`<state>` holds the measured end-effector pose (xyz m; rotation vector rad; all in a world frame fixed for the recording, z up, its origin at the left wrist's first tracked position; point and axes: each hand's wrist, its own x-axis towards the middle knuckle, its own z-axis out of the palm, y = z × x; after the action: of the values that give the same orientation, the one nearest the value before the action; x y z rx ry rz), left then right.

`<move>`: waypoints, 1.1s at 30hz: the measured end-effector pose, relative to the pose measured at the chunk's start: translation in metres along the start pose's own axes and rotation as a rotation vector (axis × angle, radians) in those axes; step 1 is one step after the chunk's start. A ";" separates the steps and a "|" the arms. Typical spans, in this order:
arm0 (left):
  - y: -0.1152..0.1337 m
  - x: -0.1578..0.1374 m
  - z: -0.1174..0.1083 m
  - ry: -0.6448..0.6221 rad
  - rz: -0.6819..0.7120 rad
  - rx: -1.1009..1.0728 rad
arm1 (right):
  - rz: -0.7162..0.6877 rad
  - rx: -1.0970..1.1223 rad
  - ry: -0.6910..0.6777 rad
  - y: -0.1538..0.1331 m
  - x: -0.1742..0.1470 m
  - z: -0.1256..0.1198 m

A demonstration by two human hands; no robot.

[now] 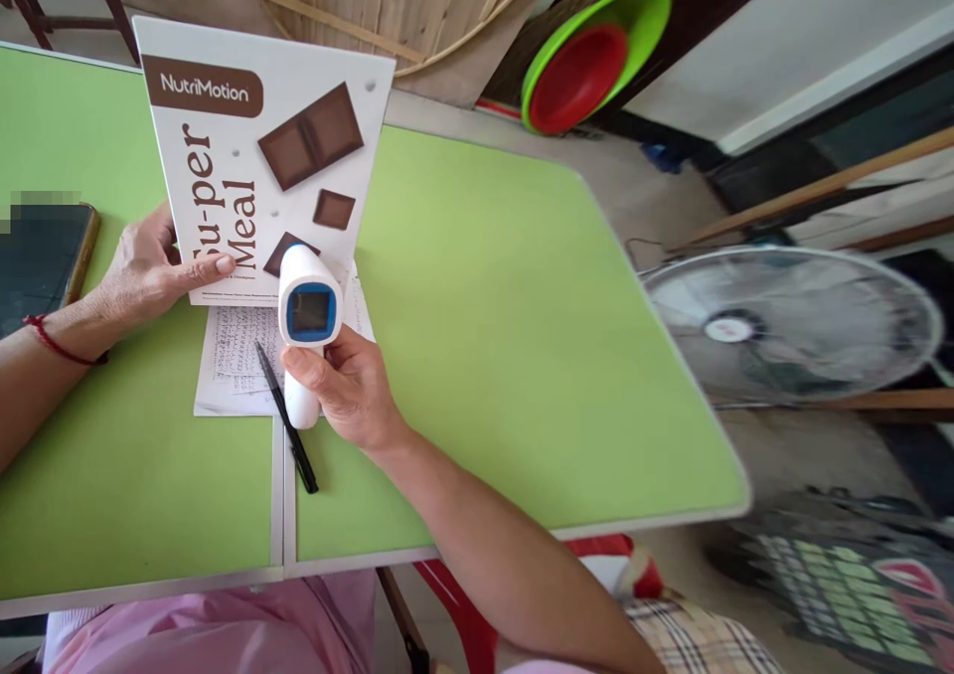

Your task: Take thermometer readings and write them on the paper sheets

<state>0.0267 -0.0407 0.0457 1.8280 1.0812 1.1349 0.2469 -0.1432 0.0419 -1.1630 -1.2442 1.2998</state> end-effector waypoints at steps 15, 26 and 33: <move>-0.005 0.004 -0.004 -0.100 -0.126 -0.047 | -0.012 0.040 0.007 0.003 0.001 -0.001; -0.007 0.003 0.002 -0.050 -0.054 -0.164 | -0.099 -0.045 -0.029 0.002 0.000 -0.007; -0.012 0.007 -0.001 0.077 0.132 -0.054 | -0.314 -0.487 0.204 -0.010 0.009 -0.039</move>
<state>0.0242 -0.0293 0.0374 1.8481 0.9747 1.3092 0.2856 -0.1303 0.0511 -1.3284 -1.5620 0.6442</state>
